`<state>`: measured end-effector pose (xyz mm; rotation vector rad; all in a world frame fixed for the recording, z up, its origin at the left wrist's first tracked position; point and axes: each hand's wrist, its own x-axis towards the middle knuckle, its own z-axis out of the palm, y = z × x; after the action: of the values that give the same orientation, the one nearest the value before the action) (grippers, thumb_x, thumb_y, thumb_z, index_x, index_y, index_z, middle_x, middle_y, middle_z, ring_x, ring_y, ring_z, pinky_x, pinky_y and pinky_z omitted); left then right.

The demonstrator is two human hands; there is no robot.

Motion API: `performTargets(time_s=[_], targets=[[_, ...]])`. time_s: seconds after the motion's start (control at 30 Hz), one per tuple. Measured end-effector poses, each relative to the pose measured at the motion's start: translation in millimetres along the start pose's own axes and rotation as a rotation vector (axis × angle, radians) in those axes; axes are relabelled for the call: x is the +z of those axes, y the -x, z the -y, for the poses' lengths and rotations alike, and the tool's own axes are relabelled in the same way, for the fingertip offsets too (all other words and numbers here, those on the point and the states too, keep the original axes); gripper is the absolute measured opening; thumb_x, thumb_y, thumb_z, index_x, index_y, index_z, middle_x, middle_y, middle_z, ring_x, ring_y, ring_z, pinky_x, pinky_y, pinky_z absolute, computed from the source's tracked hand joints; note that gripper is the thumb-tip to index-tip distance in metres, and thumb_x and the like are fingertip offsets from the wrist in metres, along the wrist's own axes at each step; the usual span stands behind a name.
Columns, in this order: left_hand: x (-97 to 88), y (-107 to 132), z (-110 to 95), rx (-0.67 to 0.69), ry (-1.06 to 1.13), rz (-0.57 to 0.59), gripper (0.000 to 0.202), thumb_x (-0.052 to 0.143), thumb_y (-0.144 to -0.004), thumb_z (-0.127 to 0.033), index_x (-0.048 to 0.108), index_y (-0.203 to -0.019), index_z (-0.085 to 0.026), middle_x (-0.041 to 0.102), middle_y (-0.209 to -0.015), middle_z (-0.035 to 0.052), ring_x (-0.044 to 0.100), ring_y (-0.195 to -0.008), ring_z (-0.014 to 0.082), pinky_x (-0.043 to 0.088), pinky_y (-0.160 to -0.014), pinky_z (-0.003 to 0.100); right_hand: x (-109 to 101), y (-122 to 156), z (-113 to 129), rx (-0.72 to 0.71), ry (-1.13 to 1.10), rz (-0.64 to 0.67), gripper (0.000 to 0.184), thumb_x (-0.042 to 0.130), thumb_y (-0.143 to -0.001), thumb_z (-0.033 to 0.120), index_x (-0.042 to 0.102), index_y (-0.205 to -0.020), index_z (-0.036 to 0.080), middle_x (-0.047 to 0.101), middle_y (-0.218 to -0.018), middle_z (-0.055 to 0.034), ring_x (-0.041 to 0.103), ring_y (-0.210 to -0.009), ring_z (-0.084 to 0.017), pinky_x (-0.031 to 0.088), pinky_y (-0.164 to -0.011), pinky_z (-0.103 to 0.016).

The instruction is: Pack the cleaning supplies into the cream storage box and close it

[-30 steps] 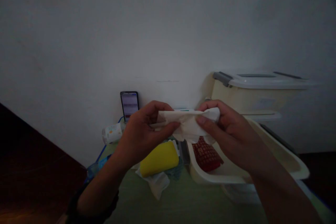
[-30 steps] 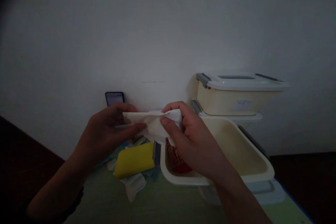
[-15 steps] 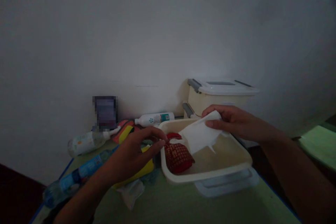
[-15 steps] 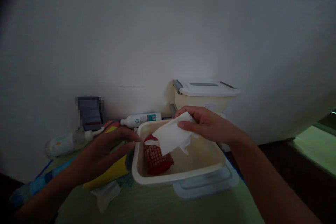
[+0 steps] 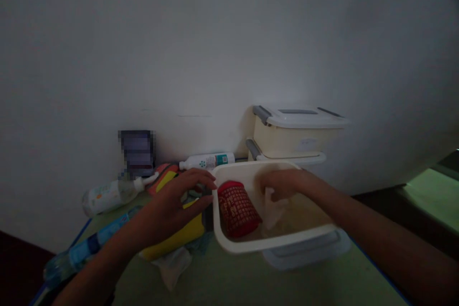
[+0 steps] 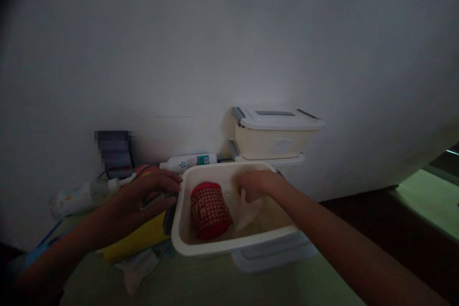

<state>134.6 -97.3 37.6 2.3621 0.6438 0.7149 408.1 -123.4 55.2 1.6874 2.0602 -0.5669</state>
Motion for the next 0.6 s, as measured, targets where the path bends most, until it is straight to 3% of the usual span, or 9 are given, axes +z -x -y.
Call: performTargets(time_s=[0.13,0.27,0.4,0.47,0.6], targets=[[-12.7,3,8,-0.081,-0.080,0.108,0.025,0.047,-0.089,-0.031,0.056,-0.110,-0.021,0.060,-0.113,0.0063,0.060,-0.094,0.0174,0.051,-0.082,0.033,5,13,6,0.058,0.063,-0.165,0.042,0.061,-0.074,0.013,0.063,-0.116,0.009,0.061,-0.123,-0.0201,0.057,-0.113,-0.032,0.044,-0.093,-0.044],[-29.9,10,16,-0.159,-0.204,0.263,0.034,0.050,-0.087,-0.034,0.056,-0.117,-0.021,0.059,-0.124,0.0089,0.057,-0.109,0.0222,0.045,-0.093,0.037,7,29,20,0.004,-0.015,-0.311,0.039,0.049,-0.087,0.026,0.060,-0.122,0.013,0.062,-0.124,-0.0176,0.061,-0.108,-0.031,0.046,-0.091,-0.048],[-41.9,19,16,-0.342,-0.288,0.421,0.047,0.062,-0.078,-0.038,0.056,-0.122,-0.021,0.058,-0.129,0.0111,0.057,-0.112,0.0274,0.044,-0.094,0.041,7,38,49,-0.071,-0.182,-0.394,0.041,0.046,-0.089,0.031,0.058,-0.125,0.014,0.062,-0.124,-0.0151,0.059,-0.111,-0.031,0.045,-0.093,-0.049],[-40.3,21,15,-0.404,-0.298,0.467,0.058,0.068,-0.072,-0.038,0.054,-0.126,-0.021,0.060,-0.127,0.0122,0.059,-0.110,0.0289,0.046,-0.090,0.041,5,41,63,-0.092,-0.215,-0.409,0.041,0.042,-0.091,0.030,0.057,-0.126,0.017,0.062,-0.124,-0.0134,0.059,-0.110,-0.030,0.043,-0.095,-0.050],[-24.0,18,12,-0.400,-0.355,0.532,0.079,0.075,-0.061,-0.035,0.047,-0.133,-0.020,0.057,-0.131,0.0159,0.059,-0.110,0.0337,0.047,-0.088,0.045,-3,45,77,-0.145,-0.218,-0.478,0.039,0.041,-0.092,0.035,0.055,-0.128,0.026,0.062,-0.125,-0.0079,0.060,-0.107,-0.027,0.046,-0.091,-0.046]])
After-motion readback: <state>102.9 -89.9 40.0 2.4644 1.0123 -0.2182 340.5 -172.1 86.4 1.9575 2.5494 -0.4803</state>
